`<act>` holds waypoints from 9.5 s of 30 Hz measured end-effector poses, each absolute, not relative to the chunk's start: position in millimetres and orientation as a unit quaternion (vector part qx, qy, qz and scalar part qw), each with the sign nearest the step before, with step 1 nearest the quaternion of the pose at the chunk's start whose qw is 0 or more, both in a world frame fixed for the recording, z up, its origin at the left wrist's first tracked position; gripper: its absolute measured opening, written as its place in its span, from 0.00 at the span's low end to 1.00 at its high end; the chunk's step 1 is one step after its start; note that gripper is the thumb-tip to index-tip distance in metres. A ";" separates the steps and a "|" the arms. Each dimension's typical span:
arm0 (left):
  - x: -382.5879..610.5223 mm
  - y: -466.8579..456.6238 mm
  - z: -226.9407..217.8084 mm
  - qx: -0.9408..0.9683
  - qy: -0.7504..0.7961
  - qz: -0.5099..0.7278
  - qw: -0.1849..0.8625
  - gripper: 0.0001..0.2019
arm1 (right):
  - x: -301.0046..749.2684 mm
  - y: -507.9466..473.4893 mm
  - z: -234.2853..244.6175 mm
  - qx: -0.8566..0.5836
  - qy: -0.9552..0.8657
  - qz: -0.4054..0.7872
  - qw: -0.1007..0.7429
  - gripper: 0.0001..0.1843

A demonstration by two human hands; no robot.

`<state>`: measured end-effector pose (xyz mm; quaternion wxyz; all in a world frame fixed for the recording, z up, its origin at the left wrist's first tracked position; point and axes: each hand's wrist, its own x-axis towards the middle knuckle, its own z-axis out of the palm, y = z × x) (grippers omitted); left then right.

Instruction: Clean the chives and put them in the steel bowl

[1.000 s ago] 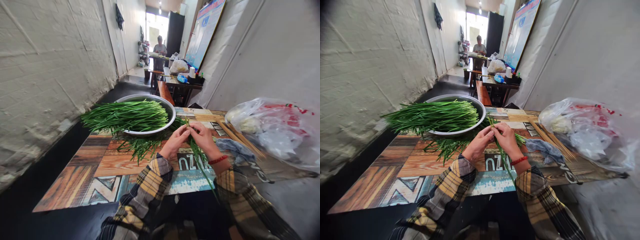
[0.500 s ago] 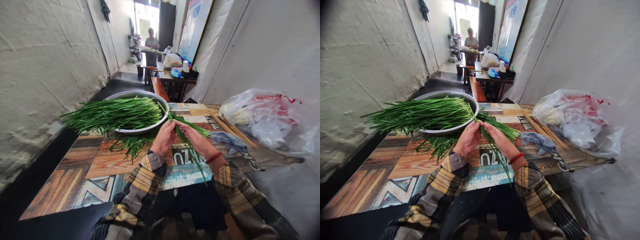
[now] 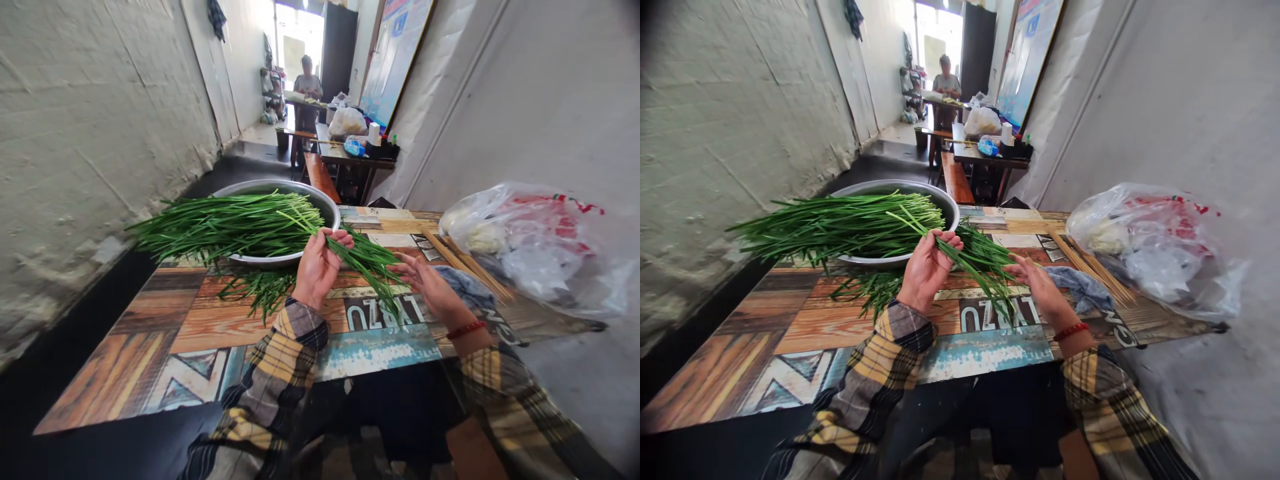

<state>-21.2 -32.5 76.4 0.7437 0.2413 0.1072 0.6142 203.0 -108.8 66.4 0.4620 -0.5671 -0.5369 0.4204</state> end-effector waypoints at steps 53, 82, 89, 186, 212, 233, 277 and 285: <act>-35.0 -52.8 101.3 0.297 0.048 0.527 0.795 0.05 | 232.9 -141.1 26.1 -0.689 -0.519 0.162 0.480 0.21; -70.0 -98.6 76.8 0.781 0.422 0.415 0.200 0.13 | 188.4 -142.2 -15.8 -0.652 -0.611 0.137 0.428 0.11; -53.8 -107.2 76.9 0.787 0.396 0.456 0.126 0.12 | 199.5 -144.8 -11.2 -0.525 -0.569 0.305 0.555 0.16; -39.3 -40.6 31.3 0.756 0.435 0.378 0.311 0.10 | 111.7 -45.7 27.6 -0.478 -0.610 0.311 0.550 0.33; -38.9 -51.6 41.4 0.713 0.466 0.352 0.387 0.12 | 149.2 -48.5 21.3 -0.462 -0.796 0.073 0.385 0.10; -43.7 -54.3 37.6 0.701 0.480 0.361 0.384 0.14 | 157.9 -37.2 14.0 -0.457 -0.414 0.409 0.672 0.11; -41.9 -56.2 33.5 0.706 0.473 0.367 0.378 0.14 | 147.7 -42.2 11.5 -0.490 -0.592 0.399 0.499 0.17; -42.8 -56.3 39.5 0.670 0.474 0.387 0.420 0.13 | 161.7 -39.7 15.2 -0.473 -0.437 0.364 0.673 0.13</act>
